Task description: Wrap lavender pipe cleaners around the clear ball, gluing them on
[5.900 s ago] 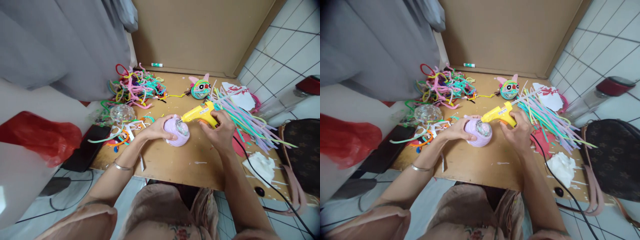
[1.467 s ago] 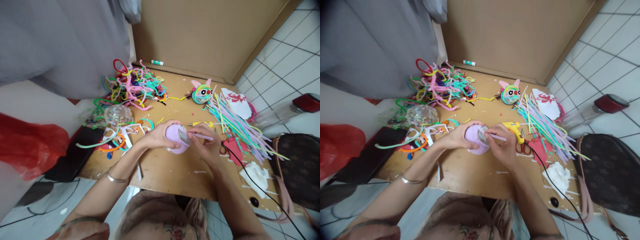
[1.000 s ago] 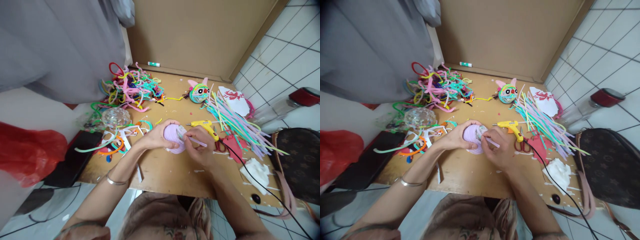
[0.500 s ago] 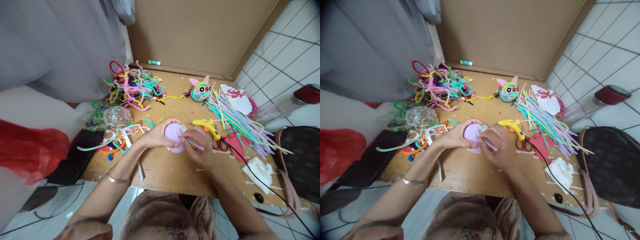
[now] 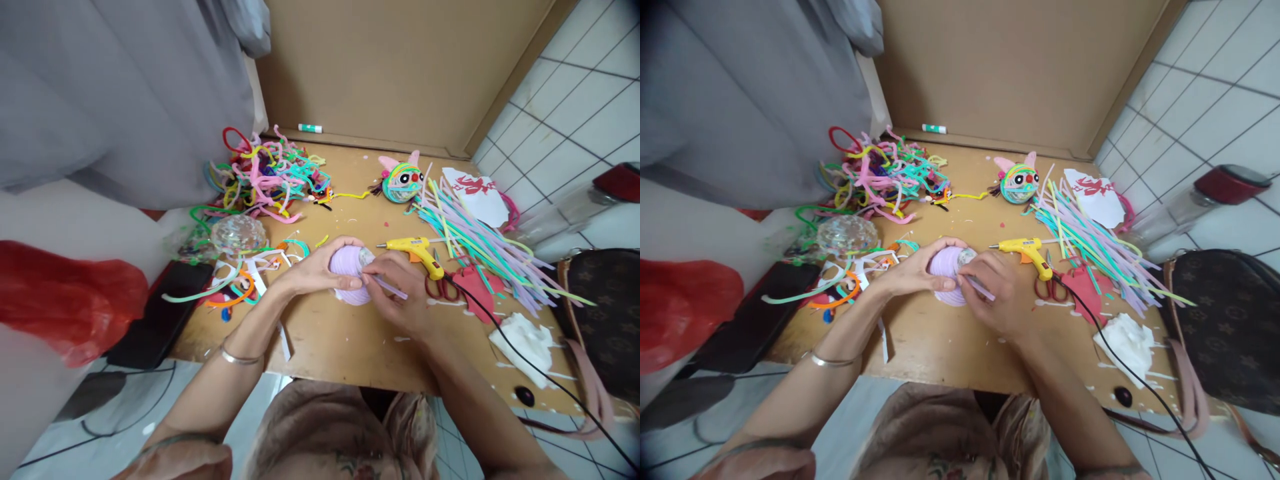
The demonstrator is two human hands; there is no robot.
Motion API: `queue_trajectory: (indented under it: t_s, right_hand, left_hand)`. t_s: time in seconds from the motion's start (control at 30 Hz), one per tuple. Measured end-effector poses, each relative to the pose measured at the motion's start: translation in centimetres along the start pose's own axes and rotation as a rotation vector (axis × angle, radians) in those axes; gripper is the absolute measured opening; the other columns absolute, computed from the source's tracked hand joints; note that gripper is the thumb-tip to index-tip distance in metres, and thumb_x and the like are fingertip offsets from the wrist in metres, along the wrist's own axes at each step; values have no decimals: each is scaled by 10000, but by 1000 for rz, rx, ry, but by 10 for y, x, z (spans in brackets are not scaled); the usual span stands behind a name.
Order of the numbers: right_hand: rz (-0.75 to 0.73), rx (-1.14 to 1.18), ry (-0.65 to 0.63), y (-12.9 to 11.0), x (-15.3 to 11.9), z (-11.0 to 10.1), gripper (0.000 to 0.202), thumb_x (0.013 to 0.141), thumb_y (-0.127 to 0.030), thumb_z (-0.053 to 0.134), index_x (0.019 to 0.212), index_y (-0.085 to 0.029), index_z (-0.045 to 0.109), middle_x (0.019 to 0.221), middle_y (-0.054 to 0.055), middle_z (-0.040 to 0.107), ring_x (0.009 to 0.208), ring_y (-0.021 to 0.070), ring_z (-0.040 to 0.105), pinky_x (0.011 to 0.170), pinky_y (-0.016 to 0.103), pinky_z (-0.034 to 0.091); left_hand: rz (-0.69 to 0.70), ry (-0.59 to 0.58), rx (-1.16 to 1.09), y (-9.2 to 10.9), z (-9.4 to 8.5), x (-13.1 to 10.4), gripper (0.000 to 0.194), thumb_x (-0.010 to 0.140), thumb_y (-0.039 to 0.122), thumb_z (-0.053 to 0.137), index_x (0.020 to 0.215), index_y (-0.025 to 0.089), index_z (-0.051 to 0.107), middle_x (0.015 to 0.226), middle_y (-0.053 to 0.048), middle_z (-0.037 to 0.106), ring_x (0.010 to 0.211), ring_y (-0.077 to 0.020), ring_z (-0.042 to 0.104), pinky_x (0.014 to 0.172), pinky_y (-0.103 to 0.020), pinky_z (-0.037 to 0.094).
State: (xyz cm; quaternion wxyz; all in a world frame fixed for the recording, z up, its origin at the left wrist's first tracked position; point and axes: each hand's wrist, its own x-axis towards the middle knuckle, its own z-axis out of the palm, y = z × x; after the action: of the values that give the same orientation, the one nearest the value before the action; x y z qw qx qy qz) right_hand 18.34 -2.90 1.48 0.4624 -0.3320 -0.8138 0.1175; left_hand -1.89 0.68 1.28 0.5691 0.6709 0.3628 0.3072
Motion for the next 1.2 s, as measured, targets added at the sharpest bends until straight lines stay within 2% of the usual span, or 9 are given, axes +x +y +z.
queue_trajectory:
  t_s: [0.27, 0.57, 0.83, 0.9, 1.0, 1.07, 1.2]
  right_hand:
    - [-41, -7, 24, 2, -2, 3, 108, 903, -166, 598, 961, -225, 668, 855, 40, 645, 783, 172, 615, 683, 329, 488]
    - [-11, -6, 10, 3, -3, 4, 117, 912, -198, 591, 959, -242, 689, 873, 35, 649, 797, 170, 620, 699, 336, 502]
    - [-58, -44, -7, 5, -3, 3, 89, 895, -224, 619, 964, -251, 668, 875, 31, 635, 807, 181, 607, 713, 350, 483]
    - [-46, -89, -20, 4, -4, 1, 169, 882, -274, 638, 1050, -258, 651, 952, 48, 633, 879, 208, 606, 776, 386, 487]
    - [30, -157, -73, 5, -4, 0, 476, 856, -417, 664, 1288, -250, 555, 1163, 101, 593, 1078, 276, 574, 923, 469, 469]
    - [79, -202, -118, 6, -5, 0, 619, 856, -516, 636, 1391, -247, 479, 1295, 133, 535, 1211, 324, 522, 1007, 530, 421]
    - [106, -274, -182, 12, -8, 5, 638, 881, -611, 556, 1417, -280, 454, 1454, 150, 429, 1335, 371, 442, 1050, 595, 360]
  left_hand:
    - [12, 43, -22, 2, 2, -4, 600, 798, 528, 703, 1266, 187, 548, 1282, -100, 589, 1181, -262, 538, 1017, -366, 440]
    - [7, 110, -36, 1, 8, -2, 527, 782, 464, 706, 1210, 185, 576, 1255, -88, 608, 1168, -246, 553, 1020, -361, 433]
    - [19, 148, 9, 1, 8, 0, 468, 758, 361, 661, 1181, 170, 597, 1218, -76, 633, 1142, -238, 569, 1000, -347, 450]
    - [11, 150, 12, 2, 8, 0, 481, 753, 369, 658, 1184, 168, 589, 1189, -69, 631, 1088, -223, 574, 951, -330, 462]
    - [4, 145, -1, 3, 8, 1, 503, 736, 382, 659, 1179, 157, 581, 1105, -54, 627, 963, -191, 569, 844, -299, 465]
    - [18, 142, -1, 3, 9, 1, 489, 724, 371, 662, 1155, 153, 586, 1059, -43, 624, 925, -180, 558, 826, -293, 461]
    - [33, 138, 33, 5, 9, 1, 465, 711, 357, 666, 1127, 163, 588, 1087, -46, 625, 980, -196, 560, 902, -314, 458]
